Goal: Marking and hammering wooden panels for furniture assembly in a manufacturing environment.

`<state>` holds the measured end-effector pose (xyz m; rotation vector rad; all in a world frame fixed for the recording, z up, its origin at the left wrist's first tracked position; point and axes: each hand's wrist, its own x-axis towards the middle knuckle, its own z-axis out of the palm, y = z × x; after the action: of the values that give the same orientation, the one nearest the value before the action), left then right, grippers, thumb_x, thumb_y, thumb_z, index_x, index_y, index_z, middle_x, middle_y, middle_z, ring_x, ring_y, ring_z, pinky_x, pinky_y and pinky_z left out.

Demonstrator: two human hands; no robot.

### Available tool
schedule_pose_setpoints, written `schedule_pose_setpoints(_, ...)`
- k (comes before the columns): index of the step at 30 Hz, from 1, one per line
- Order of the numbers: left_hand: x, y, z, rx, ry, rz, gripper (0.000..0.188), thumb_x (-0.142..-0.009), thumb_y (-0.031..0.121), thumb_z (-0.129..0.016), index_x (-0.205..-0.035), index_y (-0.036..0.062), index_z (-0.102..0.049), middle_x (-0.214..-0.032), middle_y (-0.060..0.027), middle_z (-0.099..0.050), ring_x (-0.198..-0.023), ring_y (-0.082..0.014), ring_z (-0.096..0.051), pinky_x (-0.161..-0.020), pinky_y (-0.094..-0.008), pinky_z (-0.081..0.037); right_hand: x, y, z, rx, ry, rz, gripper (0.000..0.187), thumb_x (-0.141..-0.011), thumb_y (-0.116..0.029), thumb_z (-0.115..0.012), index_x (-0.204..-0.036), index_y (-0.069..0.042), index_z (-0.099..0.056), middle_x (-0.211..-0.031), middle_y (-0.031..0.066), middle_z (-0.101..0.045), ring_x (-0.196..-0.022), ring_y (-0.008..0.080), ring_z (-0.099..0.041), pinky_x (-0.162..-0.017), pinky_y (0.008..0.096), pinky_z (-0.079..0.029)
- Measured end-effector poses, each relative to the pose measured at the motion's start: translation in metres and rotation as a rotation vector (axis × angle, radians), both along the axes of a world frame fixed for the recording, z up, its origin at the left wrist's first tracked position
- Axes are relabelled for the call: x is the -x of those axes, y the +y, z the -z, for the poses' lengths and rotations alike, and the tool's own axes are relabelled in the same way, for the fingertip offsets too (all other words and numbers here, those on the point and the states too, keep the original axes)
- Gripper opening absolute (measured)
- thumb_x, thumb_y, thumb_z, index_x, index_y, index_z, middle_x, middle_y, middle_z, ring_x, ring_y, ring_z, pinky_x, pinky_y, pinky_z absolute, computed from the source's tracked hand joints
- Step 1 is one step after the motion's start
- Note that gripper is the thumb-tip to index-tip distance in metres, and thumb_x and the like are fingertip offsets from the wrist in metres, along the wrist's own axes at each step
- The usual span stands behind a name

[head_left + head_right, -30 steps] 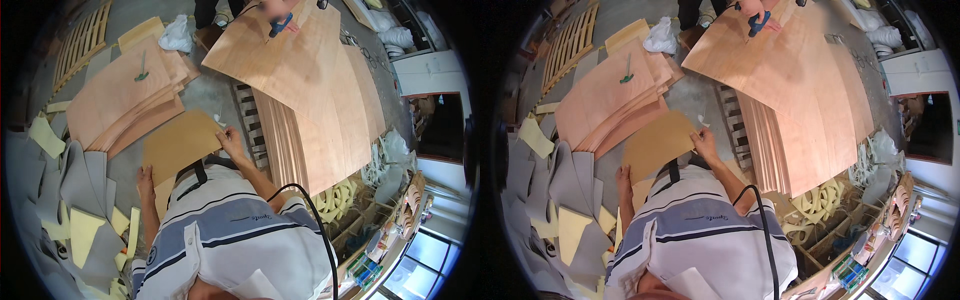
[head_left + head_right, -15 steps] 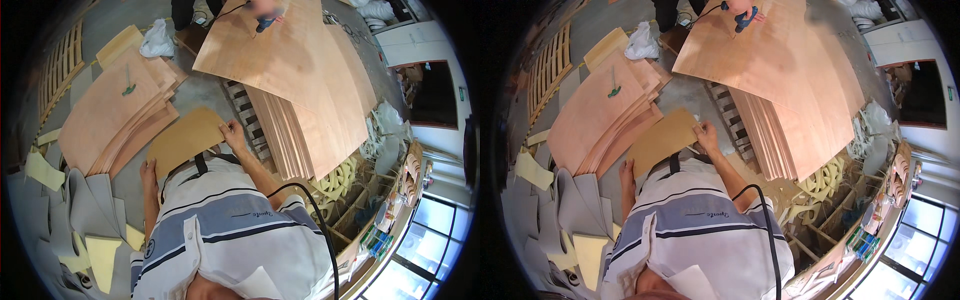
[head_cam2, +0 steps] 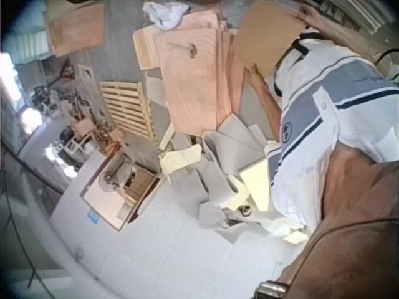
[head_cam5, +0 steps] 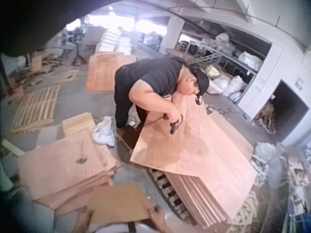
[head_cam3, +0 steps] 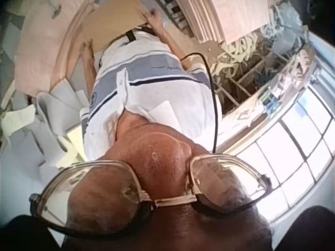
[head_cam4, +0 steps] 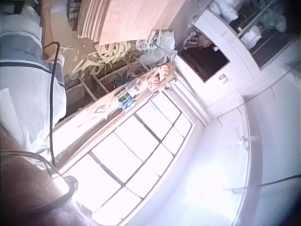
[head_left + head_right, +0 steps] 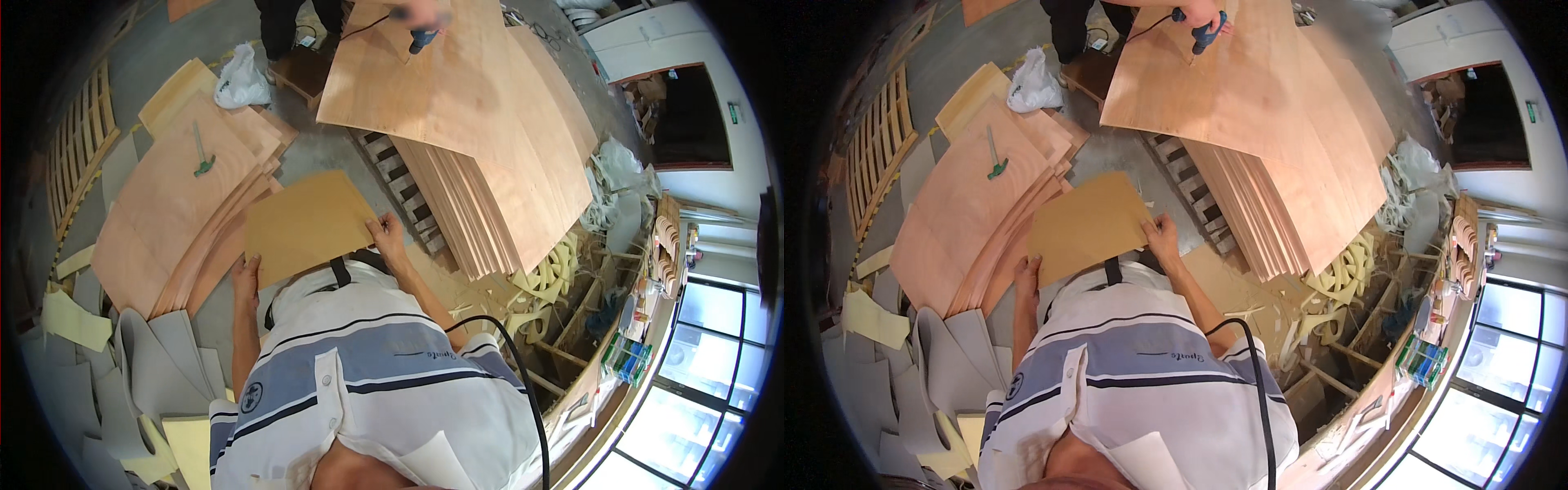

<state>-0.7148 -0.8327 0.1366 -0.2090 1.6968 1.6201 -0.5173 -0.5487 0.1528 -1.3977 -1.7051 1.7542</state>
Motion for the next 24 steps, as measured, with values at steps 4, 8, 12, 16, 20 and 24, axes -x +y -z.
schedule_pose_setpoints(4, 0.007, 0.003, -0.004, -0.036, -0.002, 0.027, 0.052, -0.092, 0.015, -0.064, -0.136, -0.0073, -0.048, -0.123, -0.018, -0.062, -0.106, -0.0227, -0.063, -0.092, -0.0309, -0.049, -0.01, -0.005, 0.015, 0.012, -0.083, 0.007, 0.03, -0.089, -0.024, -0.068, -0.089, -0.001, -0.05, -0.071, 0.008, -0.057, -0.055, 0.014, -0.059, -0.044, 0.0275, -0.049)
schedule_pose_setpoints(8, 0.013, -0.001, 0.0, -0.029, -0.006, 0.036, 0.049, -0.091, 0.013, -0.064, -0.133, -0.0081, -0.049, -0.121, -0.0182, -0.063, -0.106, -0.0226, -0.064, -0.09, -0.031, -0.05, -0.013, -0.013, 0.017, 0.023, -0.125, 0.008, 0.03, -0.089, -0.025, -0.068, -0.089, 0.0, -0.051, -0.07, 0.0086, -0.057, -0.054, 0.0146, -0.059, -0.045, 0.0278, -0.05)
schedule_pose_setpoints(12, 0.014, 0.007, 0.003, -0.043, 0.021, -0.003, 0.033, -0.09, 0.013, -0.063, -0.115, -0.0073, -0.057, -0.106, -0.013, -0.065, -0.094, -0.0178, -0.063, -0.081, -0.028, -0.05, -0.013, -0.011, 0.023, 0.018, -0.158, 0.009, 0.031, -0.089, -0.025, -0.069, -0.088, 0.002, -0.053, -0.071, 0.0092, -0.058, -0.057, 0.0164, -0.061, -0.046, 0.0289, -0.052)
schedule_pose_setpoints(16, 0.023, 0.007, 0.011, -0.032, -0.005, 0.032, 0.041, -0.091, 0.014, -0.064, -0.123, -0.0081, -0.053, -0.112, -0.0161, -0.065, -0.101, -0.0207, -0.063, -0.087, -0.0289, -0.049, -0.011, -0.01, 0.026, 0.006, -0.152, 0.034, 0.032, -0.088, -0.025, -0.069, -0.089, 0.003, -0.053, -0.073, 0.0103, -0.059, -0.059, 0.0173, -0.062, -0.045, 0.0294, -0.052)
schedule_pose_setpoints(20, 0.028, 0.011, 0.009, 0.032, 0.003, 0.065, 0.038, -0.091, 0.015, -0.064, -0.12, -0.0077, -0.054, -0.111, -0.0149, -0.064, -0.1, -0.0204, -0.062, -0.087, -0.0289, -0.048, -0.008, -0.008, 0.025, 0.005, -0.159, 0.044, 0.032, -0.088, -0.025, -0.069, -0.089, 0.003, -0.053, -0.073, 0.01, -0.059, -0.06, 0.0168, -0.062, -0.045, 0.0296, -0.052)
schedule_pose_setpoints(24, 0.027, 0.016, 0.002, 0.022, 0.015, 0.052, 0.036, -0.091, 0.015, -0.064, -0.118, -0.0075, -0.055, -0.111, -0.0143, -0.064, -0.1, -0.0203, -0.062, -0.086, -0.0289, -0.048, -0.009, -0.005, 0.028, -0.011, -0.157, 0.019, 0.032, -0.089, -0.025, -0.069, -0.088, 0.002, -0.052, -0.072, 0.0088, -0.058, -0.06, 0.0159, -0.062, -0.045, 0.0295, -0.052)
